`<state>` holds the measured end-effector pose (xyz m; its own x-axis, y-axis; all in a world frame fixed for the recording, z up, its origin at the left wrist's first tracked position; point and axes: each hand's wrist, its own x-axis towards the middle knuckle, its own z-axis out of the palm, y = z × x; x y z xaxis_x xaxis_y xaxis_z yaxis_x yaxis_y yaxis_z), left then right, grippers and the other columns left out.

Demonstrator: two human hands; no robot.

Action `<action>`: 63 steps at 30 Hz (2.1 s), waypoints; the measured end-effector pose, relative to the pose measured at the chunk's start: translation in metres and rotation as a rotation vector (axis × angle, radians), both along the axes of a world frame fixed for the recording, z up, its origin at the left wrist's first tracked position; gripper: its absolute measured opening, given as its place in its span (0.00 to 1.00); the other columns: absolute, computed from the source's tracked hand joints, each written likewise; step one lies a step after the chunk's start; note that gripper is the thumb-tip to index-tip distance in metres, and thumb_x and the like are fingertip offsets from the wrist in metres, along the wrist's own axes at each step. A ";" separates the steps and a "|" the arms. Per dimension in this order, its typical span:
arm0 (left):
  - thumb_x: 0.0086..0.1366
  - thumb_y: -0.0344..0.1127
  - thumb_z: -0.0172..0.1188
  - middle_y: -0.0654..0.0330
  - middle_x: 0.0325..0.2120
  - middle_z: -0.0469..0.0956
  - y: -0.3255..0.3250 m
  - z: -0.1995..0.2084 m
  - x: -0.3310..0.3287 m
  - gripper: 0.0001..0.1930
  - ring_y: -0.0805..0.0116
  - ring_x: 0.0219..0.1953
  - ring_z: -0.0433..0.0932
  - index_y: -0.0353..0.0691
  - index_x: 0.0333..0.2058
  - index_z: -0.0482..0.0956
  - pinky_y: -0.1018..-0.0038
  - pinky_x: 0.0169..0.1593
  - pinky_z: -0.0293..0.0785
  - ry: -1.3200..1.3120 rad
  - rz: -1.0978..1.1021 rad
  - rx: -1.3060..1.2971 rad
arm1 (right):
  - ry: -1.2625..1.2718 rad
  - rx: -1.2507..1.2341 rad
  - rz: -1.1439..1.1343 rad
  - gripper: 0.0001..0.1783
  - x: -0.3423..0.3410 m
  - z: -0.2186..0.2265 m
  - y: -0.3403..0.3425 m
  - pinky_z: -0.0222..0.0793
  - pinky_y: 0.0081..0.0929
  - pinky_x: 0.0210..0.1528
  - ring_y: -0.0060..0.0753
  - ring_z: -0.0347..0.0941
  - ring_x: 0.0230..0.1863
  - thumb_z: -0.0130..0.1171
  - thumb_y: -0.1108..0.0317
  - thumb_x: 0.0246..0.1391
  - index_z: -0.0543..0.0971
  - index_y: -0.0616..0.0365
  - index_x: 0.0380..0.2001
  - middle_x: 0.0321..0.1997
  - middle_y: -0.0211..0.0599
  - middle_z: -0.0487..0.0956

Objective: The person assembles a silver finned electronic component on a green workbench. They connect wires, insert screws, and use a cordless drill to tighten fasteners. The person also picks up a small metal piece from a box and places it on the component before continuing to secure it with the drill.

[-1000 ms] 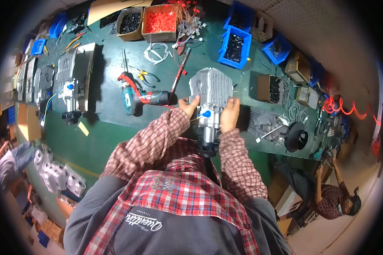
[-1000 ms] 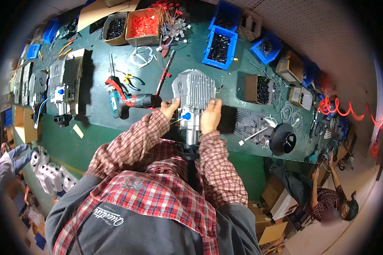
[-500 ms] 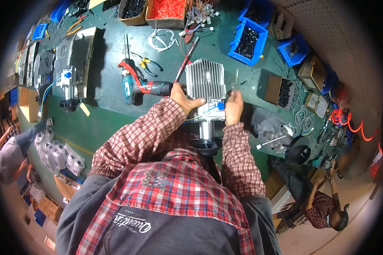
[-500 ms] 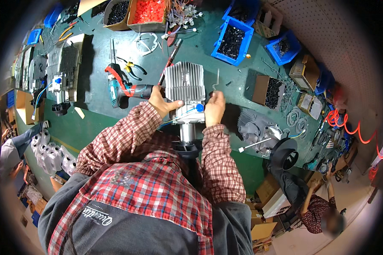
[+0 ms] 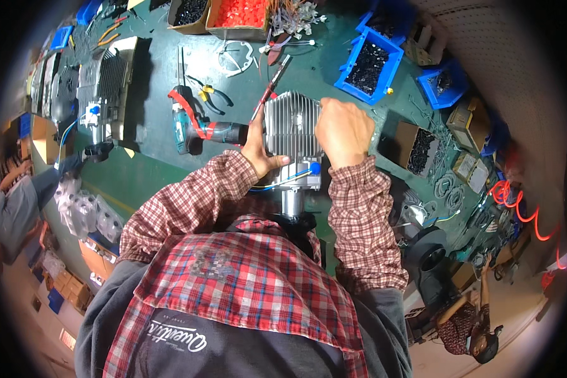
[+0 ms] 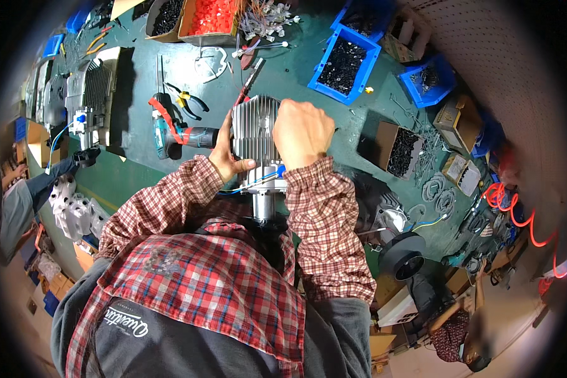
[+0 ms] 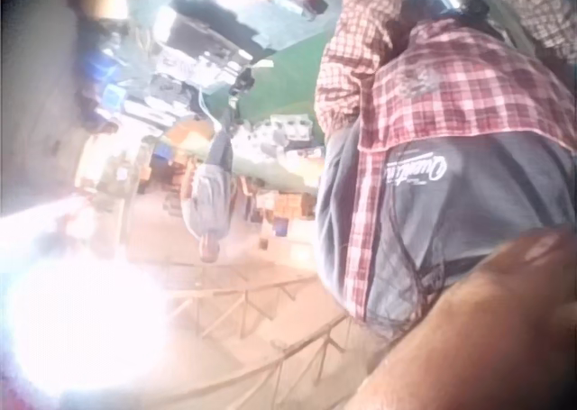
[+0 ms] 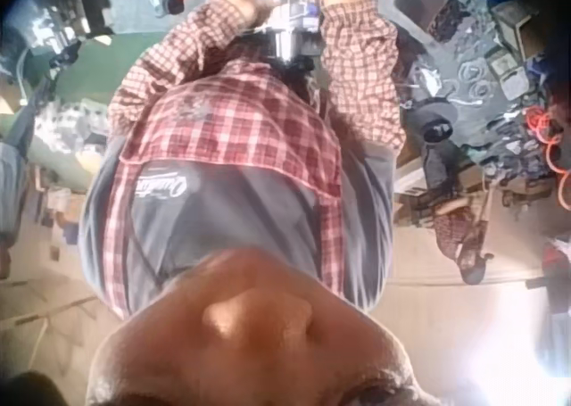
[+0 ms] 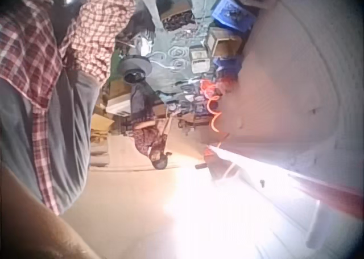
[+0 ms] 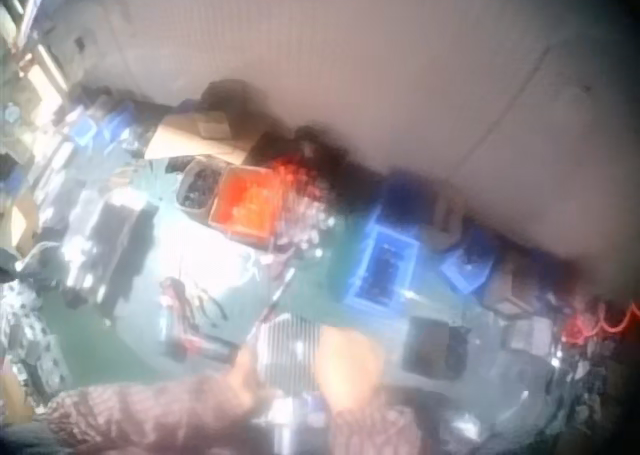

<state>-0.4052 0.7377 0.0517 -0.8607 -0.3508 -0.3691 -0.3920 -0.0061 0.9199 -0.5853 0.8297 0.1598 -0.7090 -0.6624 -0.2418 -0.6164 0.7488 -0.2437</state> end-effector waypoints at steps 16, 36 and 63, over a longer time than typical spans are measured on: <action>0.60 0.38 0.61 0.51 0.52 0.72 -0.066 -0.030 -0.099 0.24 0.51 0.58 0.67 0.39 0.55 0.71 0.62 0.62 0.61 0.223 -0.405 -0.508 | 0.033 0.092 0.380 0.07 -0.024 0.012 -0.043 0.75 0.42 0.33 0.51 0.79 0.32 0.55 0.73 0.41 0.82 0.61 0.23 0.27 0.51 0.80; 0.64 0.20 0.45 0.56 0.39 0.80 -0.054 -0.052 -0.106 0.25 0.68 0.49 0.75 0.41 0.59 0.56 0.70 0.59 0.62 0.227 -0.167 -0.005 | -0.144 -0.501 0.071 0.06 0.022 -0.003 0.017 0.71 0.39 0.38 0.51 0.75 0.39 0.55 0.72 0.58 0.73 0.60 0.38 0.39 0.47 0.77; 0.60 0.17 0.39 0.53 0.43 0.78 -0.053 -0.061 -0.103 0.30 0.68 0.51 0.74 0.37 0.64 0.52 0.73 0.60 0.61 0.161 -0.063 0.308 | -0.492 -0.687 -0.026 0.06 -0.043 -0.025 -0.029 0.74 0.28 0.29 0.33 0.79 0.28 0.52 0.71 0.60 0.73 0.63 0.35 0.29 0.42 0.80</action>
